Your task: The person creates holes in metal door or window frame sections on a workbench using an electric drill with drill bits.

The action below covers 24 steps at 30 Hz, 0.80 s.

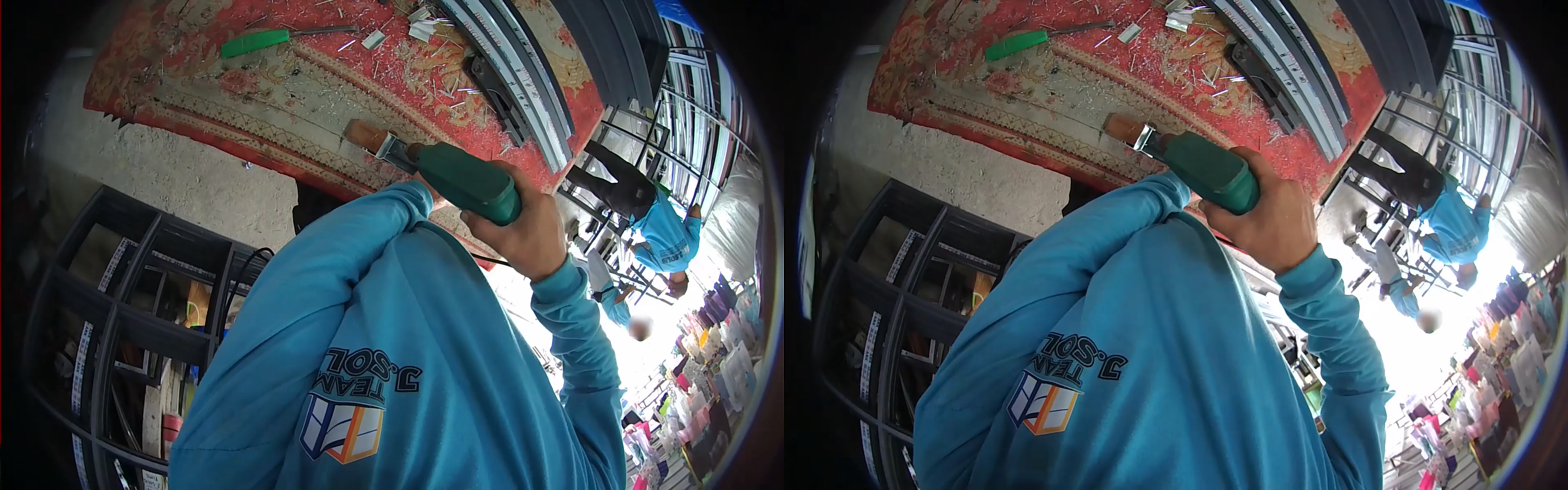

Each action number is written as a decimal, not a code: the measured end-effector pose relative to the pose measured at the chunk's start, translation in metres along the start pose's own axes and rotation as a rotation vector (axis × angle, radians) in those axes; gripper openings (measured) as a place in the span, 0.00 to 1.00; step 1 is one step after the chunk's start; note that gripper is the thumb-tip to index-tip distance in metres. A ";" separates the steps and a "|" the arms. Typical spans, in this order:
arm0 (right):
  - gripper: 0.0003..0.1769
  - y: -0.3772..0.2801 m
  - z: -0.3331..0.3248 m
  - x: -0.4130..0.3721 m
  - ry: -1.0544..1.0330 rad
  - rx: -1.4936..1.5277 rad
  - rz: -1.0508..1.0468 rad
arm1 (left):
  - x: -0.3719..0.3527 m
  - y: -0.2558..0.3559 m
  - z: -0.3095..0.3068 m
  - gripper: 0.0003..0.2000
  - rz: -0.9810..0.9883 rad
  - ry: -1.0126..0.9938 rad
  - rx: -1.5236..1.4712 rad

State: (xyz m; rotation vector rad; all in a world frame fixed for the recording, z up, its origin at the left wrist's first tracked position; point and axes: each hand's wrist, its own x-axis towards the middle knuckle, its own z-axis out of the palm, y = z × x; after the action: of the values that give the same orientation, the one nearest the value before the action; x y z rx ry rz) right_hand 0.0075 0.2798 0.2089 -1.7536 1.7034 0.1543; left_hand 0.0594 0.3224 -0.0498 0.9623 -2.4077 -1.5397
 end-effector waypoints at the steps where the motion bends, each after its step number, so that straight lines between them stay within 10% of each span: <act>1: 0.38 -0.003 0.001 -0.001 -0.016 -0.027 0.022 | -0.001 0.003 0.001 0.33 -0.003 -0.005 -0.009; 24: 0.36 0.007 -0.005 0.015 -0.010 -0.005 -0.049 | 0.002 0.005 -0.015 0.33 0.077 -0.131 0.068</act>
State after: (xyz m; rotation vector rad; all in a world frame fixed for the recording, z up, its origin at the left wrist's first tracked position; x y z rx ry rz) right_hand 0.0015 0.2650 0.2019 -1.7937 1.6530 0.1462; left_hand 0.0615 0.3114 -0.0387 0.7931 -2.5691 -1.5494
